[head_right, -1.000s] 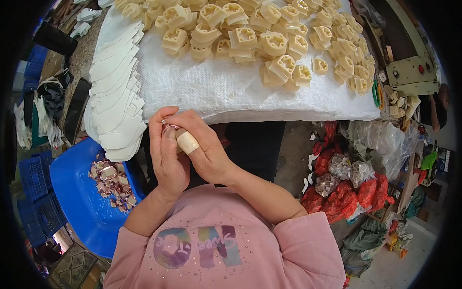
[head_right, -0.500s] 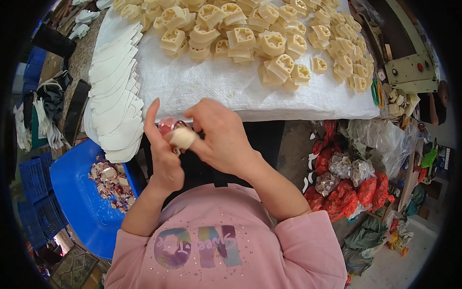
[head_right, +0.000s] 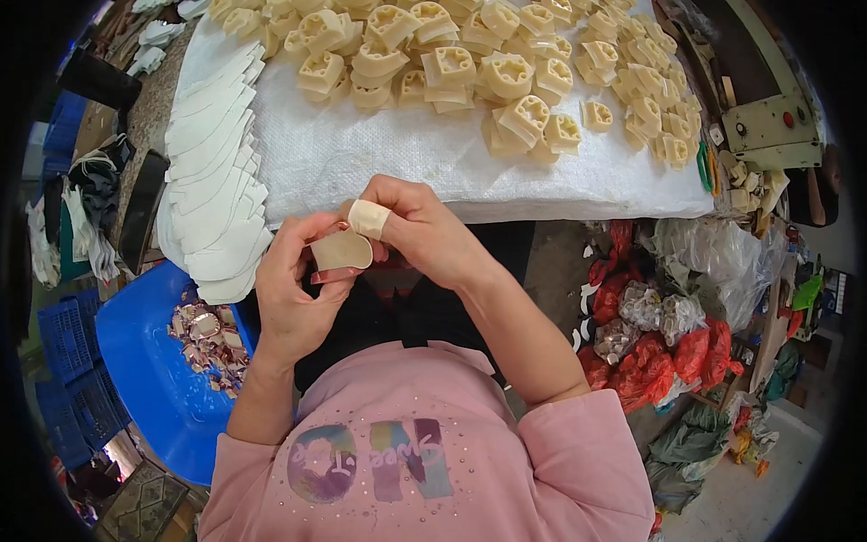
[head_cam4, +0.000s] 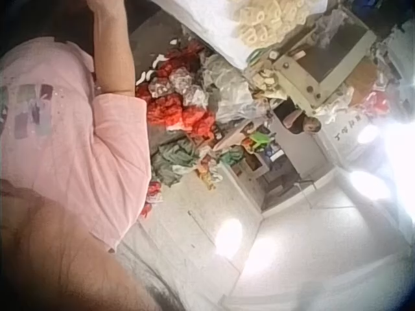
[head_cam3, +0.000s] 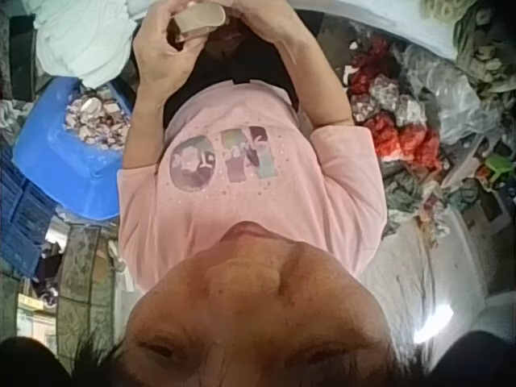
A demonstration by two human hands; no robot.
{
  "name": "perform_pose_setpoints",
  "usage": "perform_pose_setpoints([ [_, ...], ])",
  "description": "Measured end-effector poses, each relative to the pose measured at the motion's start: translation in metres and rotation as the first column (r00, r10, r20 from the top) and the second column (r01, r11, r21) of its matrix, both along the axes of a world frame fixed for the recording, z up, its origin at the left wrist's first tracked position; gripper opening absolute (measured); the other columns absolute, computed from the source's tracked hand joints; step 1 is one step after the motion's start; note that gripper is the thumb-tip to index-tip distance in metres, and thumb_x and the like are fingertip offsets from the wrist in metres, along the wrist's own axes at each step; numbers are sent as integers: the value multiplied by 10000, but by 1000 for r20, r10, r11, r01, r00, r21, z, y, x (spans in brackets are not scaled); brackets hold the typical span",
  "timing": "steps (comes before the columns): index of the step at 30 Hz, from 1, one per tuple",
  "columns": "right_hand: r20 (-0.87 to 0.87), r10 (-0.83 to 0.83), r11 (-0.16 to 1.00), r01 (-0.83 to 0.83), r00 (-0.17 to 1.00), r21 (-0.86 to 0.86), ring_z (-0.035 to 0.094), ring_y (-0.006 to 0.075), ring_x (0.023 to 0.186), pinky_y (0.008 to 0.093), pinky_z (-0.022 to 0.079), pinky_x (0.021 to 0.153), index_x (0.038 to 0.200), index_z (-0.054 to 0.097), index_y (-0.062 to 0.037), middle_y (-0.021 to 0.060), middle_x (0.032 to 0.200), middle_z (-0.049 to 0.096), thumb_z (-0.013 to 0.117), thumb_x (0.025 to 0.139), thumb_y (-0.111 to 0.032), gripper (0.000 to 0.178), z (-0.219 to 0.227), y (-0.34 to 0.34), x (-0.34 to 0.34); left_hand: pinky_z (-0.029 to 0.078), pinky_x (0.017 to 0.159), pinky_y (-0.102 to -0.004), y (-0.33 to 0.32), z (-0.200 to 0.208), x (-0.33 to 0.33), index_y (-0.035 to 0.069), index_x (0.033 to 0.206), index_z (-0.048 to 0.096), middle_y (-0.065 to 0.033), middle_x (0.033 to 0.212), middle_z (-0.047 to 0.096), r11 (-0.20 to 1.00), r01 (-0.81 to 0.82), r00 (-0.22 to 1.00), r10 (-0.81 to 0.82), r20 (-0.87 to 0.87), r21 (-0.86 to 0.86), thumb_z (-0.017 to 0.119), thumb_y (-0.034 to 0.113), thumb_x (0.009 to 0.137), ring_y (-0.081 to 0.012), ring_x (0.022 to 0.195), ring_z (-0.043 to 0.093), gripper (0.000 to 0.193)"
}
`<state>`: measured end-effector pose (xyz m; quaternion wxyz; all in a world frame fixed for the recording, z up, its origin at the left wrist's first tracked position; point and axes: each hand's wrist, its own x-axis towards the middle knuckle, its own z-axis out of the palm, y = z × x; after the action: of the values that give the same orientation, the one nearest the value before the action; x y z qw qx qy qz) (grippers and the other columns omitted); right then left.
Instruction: Attaching white lining pieces to beige shoe components at a workshop table.
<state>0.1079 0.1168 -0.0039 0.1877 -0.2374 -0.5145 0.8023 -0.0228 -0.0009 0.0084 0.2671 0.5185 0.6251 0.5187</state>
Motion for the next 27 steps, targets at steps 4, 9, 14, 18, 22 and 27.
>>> perform_pose_setpoints([
  [4,19,84,960,-86,996,268,497,85,615,243,423,543,791,524,-26,25,717,552,575,857,-140,140,6,2,3,450,571,-302,1,9,0,21,1059,555,-104,862,545,994,47,974,-23,-224,100,729,-50,620,-210,687,547,478],
  [9,39,-203,777,137,978,614,505,92,555,261,438,508,789,537,-9,73,638,550,564,816,-107,106,3,-14,-5,467,546,-308,5,1,4,12,1046,545,-102,813,555,991,-42,985,63,-161,126,759,-14,618,-226,634,569,479],
  [14,-131,32,996,-21,991,82,513,86,762,248,436,681,888,579,-17,-7,848,571,516,923,-156,157,-11,-7,10,493,576,-276,6,-4,4,0,971,522,-85,755,575,977,-35,952,96,-290,211,797,36,593,-190,645,609,469],
  [18,-207,12,999,-5,978,37,505,81,751,243,431,672,932,576,-20,-1,845,564,501,925,-154,154,-12,-14,6,518,587,-272,7,-14,16,3,921,486,-105,774,611,972,-124,953,172,-248,197,800,56,604,-166,671,646,449],
  [22,-8,-197,899,184,980,398,511,93,754,248,435,667,952,581,-36,4,845,568,473,936,-165,169,-12,-27,-3,523,586,-283,11,-18,20,4,895,476,-124,777,624,954,-205,919,265,-291,220,803,69,593,-179,667,654,450],
  [27,-95,-180,978,168,979,-126,527,111,754,262,443,651,985,563,-40,22,848,573,448,934,-156,171,-15,-31,-4,510,545,-282,11,-18,18,-10,909,475,-122,716,598,929,-255,857,345,-383,266,802,80,589,-219,603,643,467],
])
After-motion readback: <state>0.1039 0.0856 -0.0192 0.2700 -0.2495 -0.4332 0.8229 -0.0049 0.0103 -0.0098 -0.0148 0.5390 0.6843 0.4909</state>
